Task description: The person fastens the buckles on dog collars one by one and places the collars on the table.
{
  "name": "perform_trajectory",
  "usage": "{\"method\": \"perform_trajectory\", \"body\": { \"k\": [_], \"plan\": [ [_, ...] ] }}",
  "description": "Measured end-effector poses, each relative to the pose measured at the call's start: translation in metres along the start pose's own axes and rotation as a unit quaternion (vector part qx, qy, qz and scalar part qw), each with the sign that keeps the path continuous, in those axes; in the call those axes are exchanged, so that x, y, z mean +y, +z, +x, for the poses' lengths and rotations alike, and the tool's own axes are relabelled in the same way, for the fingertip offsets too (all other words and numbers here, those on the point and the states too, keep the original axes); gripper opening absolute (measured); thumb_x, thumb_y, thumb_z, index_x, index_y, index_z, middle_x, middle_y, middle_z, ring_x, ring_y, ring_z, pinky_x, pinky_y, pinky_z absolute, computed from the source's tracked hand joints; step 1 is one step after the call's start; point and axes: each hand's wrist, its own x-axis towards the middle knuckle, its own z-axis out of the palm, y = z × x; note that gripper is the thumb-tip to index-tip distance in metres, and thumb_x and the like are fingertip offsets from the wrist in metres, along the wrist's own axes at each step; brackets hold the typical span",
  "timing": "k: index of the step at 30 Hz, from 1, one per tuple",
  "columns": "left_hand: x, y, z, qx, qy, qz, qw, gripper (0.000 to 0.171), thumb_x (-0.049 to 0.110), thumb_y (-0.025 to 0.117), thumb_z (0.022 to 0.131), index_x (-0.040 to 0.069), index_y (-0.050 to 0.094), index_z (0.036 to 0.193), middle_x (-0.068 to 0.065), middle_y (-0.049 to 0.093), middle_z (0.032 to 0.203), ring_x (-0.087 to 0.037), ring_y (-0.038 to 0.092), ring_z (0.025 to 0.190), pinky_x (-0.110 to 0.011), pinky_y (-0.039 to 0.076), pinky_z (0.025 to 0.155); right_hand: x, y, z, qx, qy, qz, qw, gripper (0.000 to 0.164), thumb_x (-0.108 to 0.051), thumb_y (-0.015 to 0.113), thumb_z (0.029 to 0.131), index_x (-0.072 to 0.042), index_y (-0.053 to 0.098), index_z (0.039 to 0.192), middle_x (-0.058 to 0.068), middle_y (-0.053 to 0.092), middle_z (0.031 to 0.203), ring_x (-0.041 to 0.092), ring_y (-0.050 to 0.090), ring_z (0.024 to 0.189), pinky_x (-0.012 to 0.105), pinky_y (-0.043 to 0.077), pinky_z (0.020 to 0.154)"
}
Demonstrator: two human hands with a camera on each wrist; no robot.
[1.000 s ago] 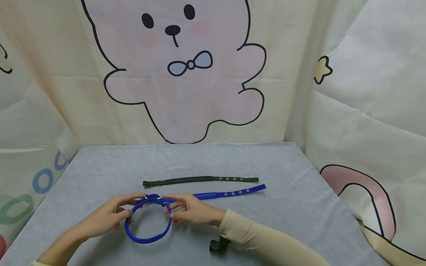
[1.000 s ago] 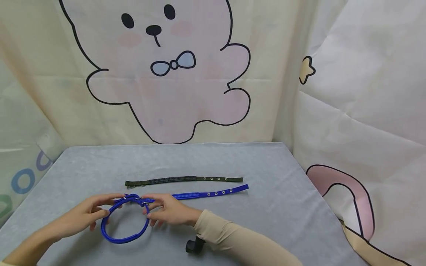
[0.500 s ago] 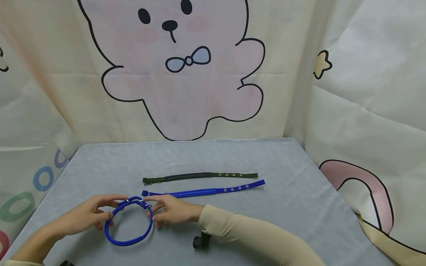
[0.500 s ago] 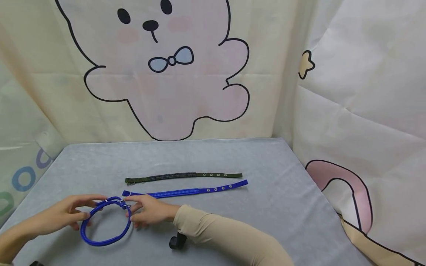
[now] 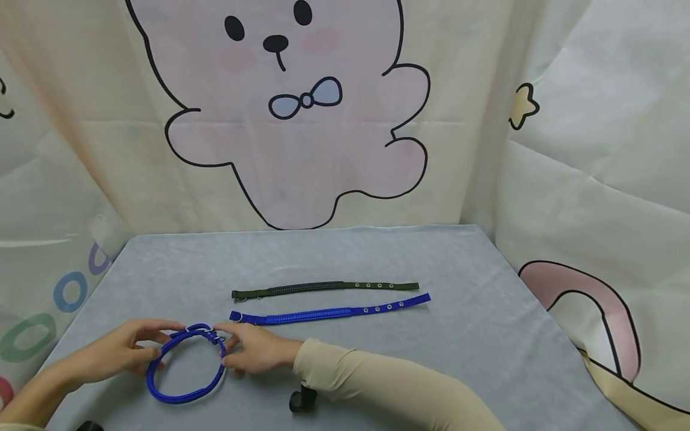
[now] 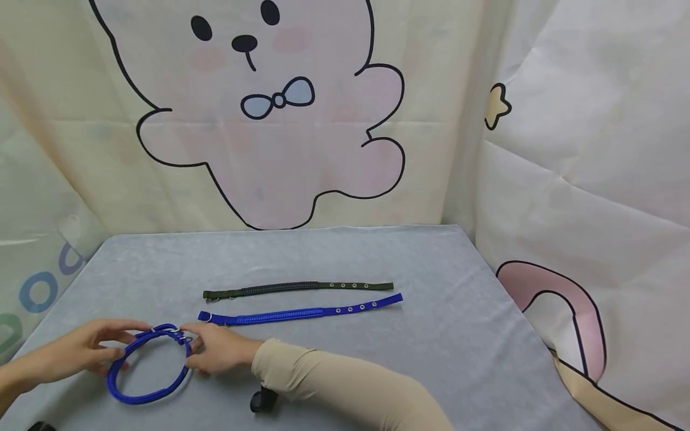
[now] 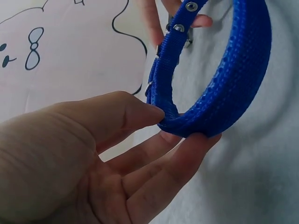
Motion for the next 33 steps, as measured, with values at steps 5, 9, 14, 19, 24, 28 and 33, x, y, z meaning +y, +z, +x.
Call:
{"method": "perform_trajectory", "body": {
  "k": [5,9,14,19,24,28,33],
  "plan": [
    [-0.007,-0.002,-0.002,-0.001,-0.01,0.007,0.9999,0.05,0.004,0.053,0.101,-0.014,0.04,0.146,-0.035,0.058,0.129,-0.015,0.066,0.096,-0.038,0.061,0.072,-0.002,0.006,0.005,0.002,0.008,-0.04,0.999,0.071,-0.011,0.068,0.097,-0.022,0.034,0.158,-0.004,0.073,0.116,0.002,0.063,0.061,0.015,0.05,0.062],
    [-0.014,-0.001,0.0,-0.001,0.02,0.029,0.9994,0.048,0.002,0.052,0.101,-0.018,0.04,0.143,-0.044,0.052,0.131,-0.002,0.065,0.098,-0.036,0.059,0.068,-0.003,0.009,0.009,0.022,0.011,-0.118,0.993,0.072,-0.017,0.071,0.095,-0.025,0.036,0.158,-0.01,0.074,0.113,-0.002,0.067,0.079,0.013,0.05,0.078],
    [-0.019,0.0,0.003,0.004,0.053,0.066,0.9964,0.046,-0.001,0.052,0.1,-0.022,0.04,0.14,-0.047,0.052,0.129,0.001,0.063,0.09,-0.032,0.056,0.06,-0.005,0.011,0.009,0.047,0.011,-0.176,0.983,0.07,-0.028,0.073,0.095,-0.029,0.038,0.156,-0.014,0.072,0.117,-0.005,0.062,0.113,0.015,0.047,0.097],
    [-0.019,-0.002,0.005,0.014,0.022,0.077,0.9967,0.047,-0.001,0.054,0.1,-0.021,0.042,0.14,-0.046,0.053,0.128,-0.01,0.069,0.093,-0.033,0.057,0.063,-0.006,0.008,0.006,0.041,0.021,-0.123,0.991,0.06,-0.031,0.069,0.097,-0.031,0.045,0.152,-0.01,0.072,0.124,-0.005,0.068,0.077,0.013,0.05,0.084],
    [-0.021,-0.002,0.006,0.018,0.028,0.086,0.9957,0.045,0.003,0.053,0.102,-0.022,0.043,0.138,-0.046,0.056,0.125,0.0,0.066,0.092,-0.032,0.056,0.062,-0.009,0.002,0.001,0.026,0.034,-0.073,0.996,0.05,-0.03,0.065,0.1,-0.03,0.052,0.148,-0.008,0.07,0.129,0.0,0.066,0.059,0.014,0.051,0.073],
    [-0.019,-0.004,0.004,0.026,0.022,0.092,0.9952,0.046,0.012,0.047,0.107,-0.022,0.041,0.139,-0.042,0.059,0.125,0.007,0.06,0.09,-0.032,0.055,0.062,-0.008,-0.006,-0.003,0.017,0.017,-0.031,0.999,0.042,-0.028,0.063,0.101,-0.024,0.058,0.143,-0.007,0.072,0.125,0.003,0.069,0.064,0.016,0.052,0.067],
    [-0.004,-0.008,-0.002,0.103,0.024,0.154,0.9824,0.047,0.019,0.044,0.11,-0.014,0.043,0.143,-0.033,0.064,0.124,0.006,0.06,0.088,-0.031,0.054,0.062,-0.005,-0.023,-0.011,0.022,-0.014,0.011,1.0,0.037,-0.025,0.061,0.103,-0.016,0.062,0.138,-0.003,0.071,0.117,0.008,0.071,0.071,0.021,0.055,0.061]
  ]
}}
